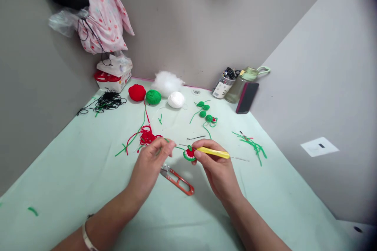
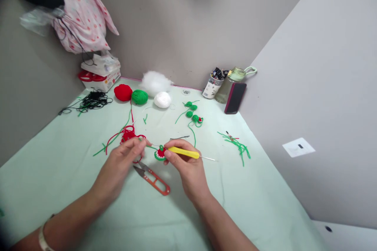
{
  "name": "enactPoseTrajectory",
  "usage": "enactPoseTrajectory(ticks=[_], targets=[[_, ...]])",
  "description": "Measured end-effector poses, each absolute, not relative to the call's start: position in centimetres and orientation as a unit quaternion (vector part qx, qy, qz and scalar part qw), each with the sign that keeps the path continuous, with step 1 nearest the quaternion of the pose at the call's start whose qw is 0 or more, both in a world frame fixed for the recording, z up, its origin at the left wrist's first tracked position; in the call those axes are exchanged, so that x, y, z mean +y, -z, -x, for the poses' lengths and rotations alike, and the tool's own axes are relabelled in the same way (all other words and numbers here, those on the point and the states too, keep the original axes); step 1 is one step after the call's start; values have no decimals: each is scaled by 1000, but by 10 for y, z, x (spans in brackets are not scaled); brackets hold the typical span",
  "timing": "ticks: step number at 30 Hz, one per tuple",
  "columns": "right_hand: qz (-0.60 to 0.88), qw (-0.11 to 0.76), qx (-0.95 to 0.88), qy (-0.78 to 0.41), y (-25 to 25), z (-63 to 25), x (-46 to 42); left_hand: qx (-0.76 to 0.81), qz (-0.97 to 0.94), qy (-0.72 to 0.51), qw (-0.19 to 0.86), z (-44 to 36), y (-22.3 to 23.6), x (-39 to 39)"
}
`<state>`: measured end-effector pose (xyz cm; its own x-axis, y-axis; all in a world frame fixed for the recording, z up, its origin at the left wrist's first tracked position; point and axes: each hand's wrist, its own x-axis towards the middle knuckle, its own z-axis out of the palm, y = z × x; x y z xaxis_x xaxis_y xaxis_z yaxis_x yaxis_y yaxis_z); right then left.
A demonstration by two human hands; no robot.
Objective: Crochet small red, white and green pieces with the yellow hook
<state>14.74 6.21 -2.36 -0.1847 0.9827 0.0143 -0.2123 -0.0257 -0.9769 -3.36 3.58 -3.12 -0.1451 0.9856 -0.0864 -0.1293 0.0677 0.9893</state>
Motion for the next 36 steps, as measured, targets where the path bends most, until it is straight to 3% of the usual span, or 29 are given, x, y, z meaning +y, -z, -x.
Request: enactPoseTrajectory(ticks=[4, 9, 13, 24, 31, 36], targets=[[395, 487, -487, -608, 22, -147, 61, 550, -422, -588, 417, 43, 26, 38], [418, 464, -595, -505, 18, -144, 53, 506, -596, -566, 261, 34, 25, 33], [418, 462, -622, -474, 18, -141, 50, 480, -658, -536, 223, 35, 30, 36], [395, 371, -475, -694, 27, -146, 67, 421, -741, -448, 271, 55, 37, 46], [380, 337, -446, -737, 19, -150, 67, 447, -592, -401, 538, 43, 32, 34], [384, 315, -403, -769, 19, -153, 71, 449, -565, -399, 566, 46, 30, 36]])
